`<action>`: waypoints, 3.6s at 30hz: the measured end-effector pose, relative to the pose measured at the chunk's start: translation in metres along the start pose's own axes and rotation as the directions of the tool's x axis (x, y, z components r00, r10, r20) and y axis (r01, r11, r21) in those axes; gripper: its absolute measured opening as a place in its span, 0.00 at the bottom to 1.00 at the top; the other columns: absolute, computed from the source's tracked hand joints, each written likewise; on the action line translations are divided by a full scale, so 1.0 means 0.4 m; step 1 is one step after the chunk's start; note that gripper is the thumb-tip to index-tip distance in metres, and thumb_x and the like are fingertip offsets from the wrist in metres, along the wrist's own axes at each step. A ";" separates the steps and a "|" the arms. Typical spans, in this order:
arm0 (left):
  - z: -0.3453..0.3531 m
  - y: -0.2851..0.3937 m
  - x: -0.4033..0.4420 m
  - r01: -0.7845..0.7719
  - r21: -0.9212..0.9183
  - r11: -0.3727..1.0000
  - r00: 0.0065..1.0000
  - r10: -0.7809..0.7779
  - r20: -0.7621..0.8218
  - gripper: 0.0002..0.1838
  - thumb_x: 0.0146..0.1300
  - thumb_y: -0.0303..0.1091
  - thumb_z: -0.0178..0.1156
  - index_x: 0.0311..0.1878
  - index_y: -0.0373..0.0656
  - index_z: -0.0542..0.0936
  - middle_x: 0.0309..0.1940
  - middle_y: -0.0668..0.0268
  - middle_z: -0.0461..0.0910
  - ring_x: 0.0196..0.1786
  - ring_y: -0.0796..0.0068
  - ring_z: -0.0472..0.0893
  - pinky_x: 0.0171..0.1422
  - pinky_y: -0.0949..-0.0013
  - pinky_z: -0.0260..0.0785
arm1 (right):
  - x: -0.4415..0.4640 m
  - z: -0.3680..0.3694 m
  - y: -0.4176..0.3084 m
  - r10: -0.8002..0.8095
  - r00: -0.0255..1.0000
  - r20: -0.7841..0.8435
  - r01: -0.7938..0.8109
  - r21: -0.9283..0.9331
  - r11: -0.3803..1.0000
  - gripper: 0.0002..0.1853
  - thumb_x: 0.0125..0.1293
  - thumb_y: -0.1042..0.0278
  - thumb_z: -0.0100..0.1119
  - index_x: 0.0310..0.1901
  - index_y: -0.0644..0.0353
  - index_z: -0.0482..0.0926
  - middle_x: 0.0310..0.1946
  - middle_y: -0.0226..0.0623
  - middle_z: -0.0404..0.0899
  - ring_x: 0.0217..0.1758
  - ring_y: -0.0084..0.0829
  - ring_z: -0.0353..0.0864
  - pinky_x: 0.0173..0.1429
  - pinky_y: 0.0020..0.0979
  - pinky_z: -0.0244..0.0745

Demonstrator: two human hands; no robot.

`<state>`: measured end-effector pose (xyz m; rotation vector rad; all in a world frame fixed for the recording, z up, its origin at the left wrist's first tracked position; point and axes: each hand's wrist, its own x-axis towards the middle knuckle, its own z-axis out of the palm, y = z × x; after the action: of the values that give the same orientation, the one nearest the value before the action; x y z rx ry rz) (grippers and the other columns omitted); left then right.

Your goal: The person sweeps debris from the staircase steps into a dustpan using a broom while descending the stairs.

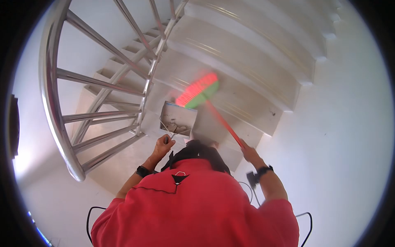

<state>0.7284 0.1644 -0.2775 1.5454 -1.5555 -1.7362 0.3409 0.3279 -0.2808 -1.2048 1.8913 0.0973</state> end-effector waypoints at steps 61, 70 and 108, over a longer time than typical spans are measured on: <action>0.947 0.057 -0.094 0.310 0.085 0.947 0.783 -0.305 0.543 0.11 0.60 0.42 0.52 0.29 0.47 0.67 0.19 0.71 0.68 0.21 0.79 0.70 0.28 0.69 0.69 | -0.395 0.064 0.642 0.393 0.919 -0.042 -0.132 0.904 0.406 0.26 0.61 0.68 0.39 0.62 0.39 0.55 0.17 0.31 0.61 0.12 0.21 0.59 0.14 0.23 0.62; 1.075 0.090 -0.118 0.393 0.013 0.919 0.771 -0.337 0.540 0.09 0.60 0.40 0.51 0.30 0.48 0.66 0.20 0.71 0.69 0.24 0.76 0.72 0.32 0.65 0.69 | -0.485 0.101 0.654 0.306 0.952 -0.019 -0.070 0.958 0.280 0.27 0.62 0.67 0.38 0.63 0.41 0.51 0.18 0.32 0.63 0.12 0.23 0.61 0.14 0.25 0.64; 1.185 0.146 -0.109 0.436 -0.011 0.900 0.722 -0.343 0.601 0.07 0.59 0.37 0.51 0.29 0.48 0.64 0.23 0.69 0.68 0.30 0.72 0.72 0.40 0.53 0.67 | -0.519 0.091 0.645 0.286 0.957 -0.047 -0.008 0.982 0.188 0.28 0.62 0.65 0.38 0.65 0.38 0.47 0.18 0.28 0.61 0.14 0.18 0.59 0.16 0.22 0.62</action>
<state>0.3161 0.4087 -0.2981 1.4002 -1.3355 -2.7179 0.1977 0.6273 -0.2520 -0.0637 1.6536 -1.0898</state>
